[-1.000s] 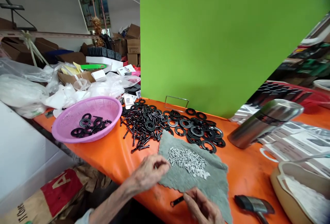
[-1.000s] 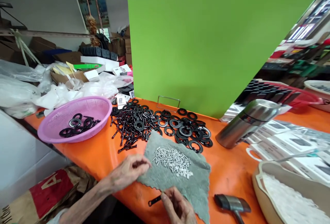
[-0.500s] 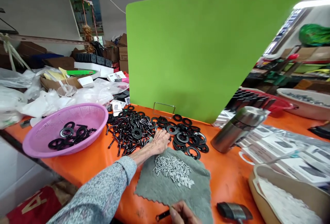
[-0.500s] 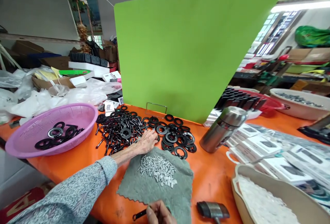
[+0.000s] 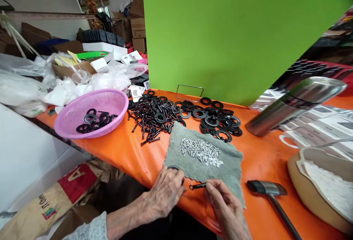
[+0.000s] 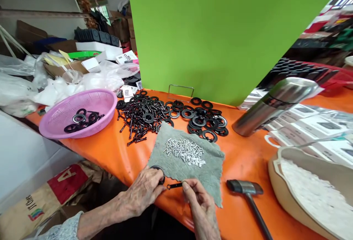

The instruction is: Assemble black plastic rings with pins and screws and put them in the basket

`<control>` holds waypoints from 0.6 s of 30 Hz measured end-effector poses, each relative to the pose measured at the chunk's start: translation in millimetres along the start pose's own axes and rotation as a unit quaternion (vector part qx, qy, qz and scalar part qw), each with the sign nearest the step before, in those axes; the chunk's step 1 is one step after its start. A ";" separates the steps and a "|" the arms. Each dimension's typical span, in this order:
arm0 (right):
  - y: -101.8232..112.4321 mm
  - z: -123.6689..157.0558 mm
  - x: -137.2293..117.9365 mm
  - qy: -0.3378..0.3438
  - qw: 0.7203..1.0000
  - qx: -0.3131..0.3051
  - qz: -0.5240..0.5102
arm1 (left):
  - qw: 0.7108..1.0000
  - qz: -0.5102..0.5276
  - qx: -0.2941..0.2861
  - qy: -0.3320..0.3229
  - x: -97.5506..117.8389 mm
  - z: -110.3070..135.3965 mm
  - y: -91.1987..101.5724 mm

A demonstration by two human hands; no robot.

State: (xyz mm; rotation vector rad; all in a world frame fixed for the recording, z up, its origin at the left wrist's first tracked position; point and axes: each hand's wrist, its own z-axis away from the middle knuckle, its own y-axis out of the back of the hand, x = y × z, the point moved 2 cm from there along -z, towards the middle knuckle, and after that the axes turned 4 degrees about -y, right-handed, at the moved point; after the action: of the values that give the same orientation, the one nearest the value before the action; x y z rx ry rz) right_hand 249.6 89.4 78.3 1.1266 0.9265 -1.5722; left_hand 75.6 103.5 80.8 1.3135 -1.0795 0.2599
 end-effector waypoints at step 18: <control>-10.0 17.3 -16.2 -0.015 0.998 0.015 0.052 | 0.996 0.021 -0.023 0.082 28.6 -3.8 30.8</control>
State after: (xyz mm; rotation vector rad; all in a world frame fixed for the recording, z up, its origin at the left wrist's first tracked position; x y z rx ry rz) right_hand 237.9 80.2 99.3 1.1521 0.8147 -1.5196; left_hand 70.8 104.7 122.7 1.2079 -0.9703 0.3662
